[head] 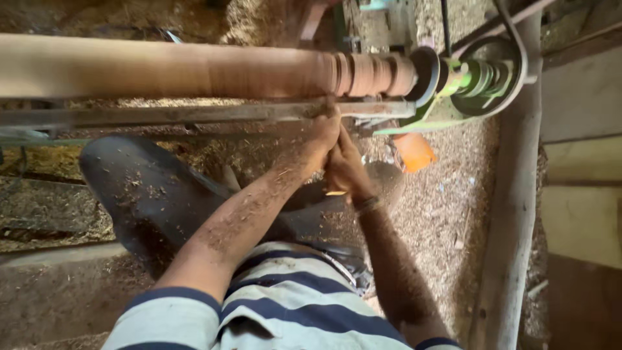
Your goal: The person operates a wood lathe to shape a long cylindrical wooden piece. They use a chisel to carve grooves and smooth the surface as the wood spins, creating a series of ridges along its length.
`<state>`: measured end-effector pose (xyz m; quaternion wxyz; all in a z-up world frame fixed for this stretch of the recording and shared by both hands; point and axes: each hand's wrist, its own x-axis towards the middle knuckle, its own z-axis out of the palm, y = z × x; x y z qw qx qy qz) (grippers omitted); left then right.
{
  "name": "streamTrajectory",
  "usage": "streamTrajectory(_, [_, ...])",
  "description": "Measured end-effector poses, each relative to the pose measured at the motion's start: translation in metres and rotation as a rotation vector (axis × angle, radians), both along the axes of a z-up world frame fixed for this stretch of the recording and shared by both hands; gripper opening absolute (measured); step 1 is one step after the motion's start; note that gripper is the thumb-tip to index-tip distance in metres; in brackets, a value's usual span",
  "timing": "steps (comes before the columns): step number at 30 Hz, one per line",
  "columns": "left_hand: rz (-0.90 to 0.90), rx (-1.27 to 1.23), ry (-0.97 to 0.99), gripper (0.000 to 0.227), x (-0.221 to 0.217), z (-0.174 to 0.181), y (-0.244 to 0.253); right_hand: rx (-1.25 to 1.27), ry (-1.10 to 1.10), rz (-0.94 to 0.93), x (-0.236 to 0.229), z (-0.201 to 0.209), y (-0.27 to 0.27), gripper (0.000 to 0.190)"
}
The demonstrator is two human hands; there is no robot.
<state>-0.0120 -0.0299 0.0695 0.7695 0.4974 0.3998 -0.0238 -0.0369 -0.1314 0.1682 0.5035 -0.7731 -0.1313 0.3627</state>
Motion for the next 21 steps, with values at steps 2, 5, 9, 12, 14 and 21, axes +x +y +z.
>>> streamTrajectory(2, [0.158,-0.150,-0.078,0.073,0.004,0.022,-0.012,-0.065,0.133,0.083,0.024,0.007,-0.011,0.063])
streamTrajectory(5, [0.241,-0.238,-0.024,0.073,0.014,0.032,-0.023,-0.068,0.149,0.247,0.049,0.019,-0.025,0.062])
streamTrajectory(9, [0.191,-0.013,-0.073,0.069,0.014,0.009,-0.024,0.007,0.236,0.287,0.050,0.031,-0.033,0.064])
streamTrajectory(12, [0.431,0.484,-0.378,0.063,-0.004,-0.022,-0.018,-0.004,0.292,0.250,0.025,0.017,-0.027,0.066])
streamTrajectory(14, [0.297,0.273,-0.224,0.058,-0.021,-0.038,-0.002,0.020,0.198,0.224,0.006,0.003,-0.017,0.066])
streamTrajectory(21, [0.287,0.159,-0.155,0.059,-0.024,-0.050,0.015,0.083,-0.298,0.213,-0.018,-0.024,0.007,0.055])
